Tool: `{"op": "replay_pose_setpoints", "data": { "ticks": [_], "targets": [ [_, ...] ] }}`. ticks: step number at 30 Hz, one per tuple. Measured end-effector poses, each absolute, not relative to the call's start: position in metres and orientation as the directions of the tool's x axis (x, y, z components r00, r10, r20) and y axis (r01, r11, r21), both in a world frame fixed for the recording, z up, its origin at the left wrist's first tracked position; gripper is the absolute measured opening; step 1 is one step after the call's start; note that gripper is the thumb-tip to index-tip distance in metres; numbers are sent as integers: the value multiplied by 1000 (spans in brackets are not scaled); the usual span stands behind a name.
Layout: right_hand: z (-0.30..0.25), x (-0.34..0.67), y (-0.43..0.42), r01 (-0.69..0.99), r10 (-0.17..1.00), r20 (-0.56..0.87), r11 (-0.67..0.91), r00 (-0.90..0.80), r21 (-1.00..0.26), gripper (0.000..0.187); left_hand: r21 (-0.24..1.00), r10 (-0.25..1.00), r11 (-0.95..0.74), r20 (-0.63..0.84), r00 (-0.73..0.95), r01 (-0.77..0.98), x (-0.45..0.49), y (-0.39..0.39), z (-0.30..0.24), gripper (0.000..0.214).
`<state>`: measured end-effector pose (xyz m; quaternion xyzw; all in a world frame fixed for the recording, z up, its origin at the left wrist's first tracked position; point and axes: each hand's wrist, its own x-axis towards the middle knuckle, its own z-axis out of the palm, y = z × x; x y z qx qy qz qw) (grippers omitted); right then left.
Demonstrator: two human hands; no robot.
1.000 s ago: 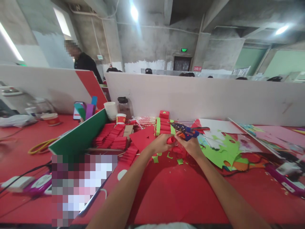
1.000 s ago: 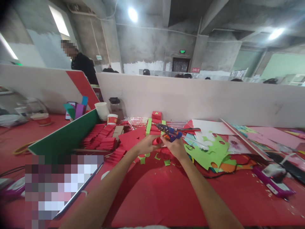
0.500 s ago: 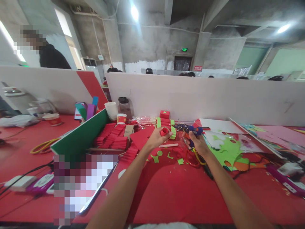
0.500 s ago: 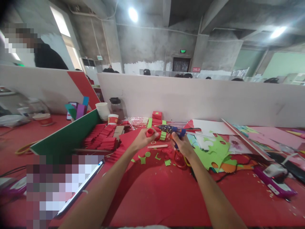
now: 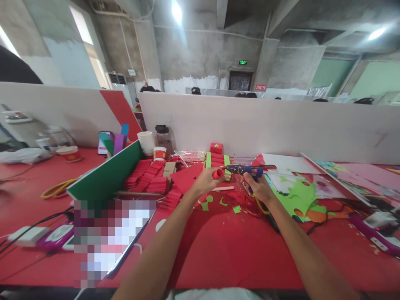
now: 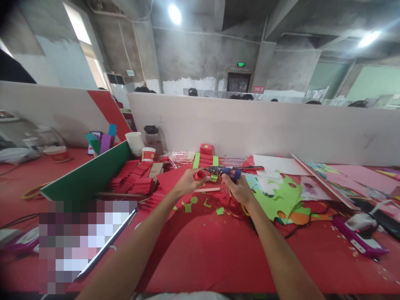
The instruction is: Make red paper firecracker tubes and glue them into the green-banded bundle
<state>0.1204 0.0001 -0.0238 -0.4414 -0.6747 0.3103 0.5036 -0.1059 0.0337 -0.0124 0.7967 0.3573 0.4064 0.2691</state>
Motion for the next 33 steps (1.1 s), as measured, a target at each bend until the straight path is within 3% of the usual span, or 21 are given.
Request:
{"op": "replay_pose_setpoints", "data": {
  "ticks": [6,10,12,15,20,26,33],
  "targets": [
    [-16,110,-3,121,917,399,395,7,-911,36,674,761,-630,434,482,387,-107,33,-11,39],
    [-12,119,4,266,899,417,373,133,-889,38,639,784,-612,412,465,465,-108,34,-9,39],
    [-11,130,9,507,854,496,360,161,-784,35,614,819,-573,391,420,544,-108,36,-8,40],
    [-12,148,16,798,800,599,344,27,-495,25,554,861,-506,368,351,661,-108,39,-9,37],
    [-23,166,21,922,902,379,309,-206,-233,31,436,886,-435,362,289,788,-109,43,-13,35],
    [-36,168,26,942,937,193,317,-293,-110,25,309,891,-415,330,313,856,-110,45,-20,31],
    [-43,186,35,967,943,281,220,-177,-128,35,237,896,-416,271,351,878,-109,42,-17,31]
  ]
}}
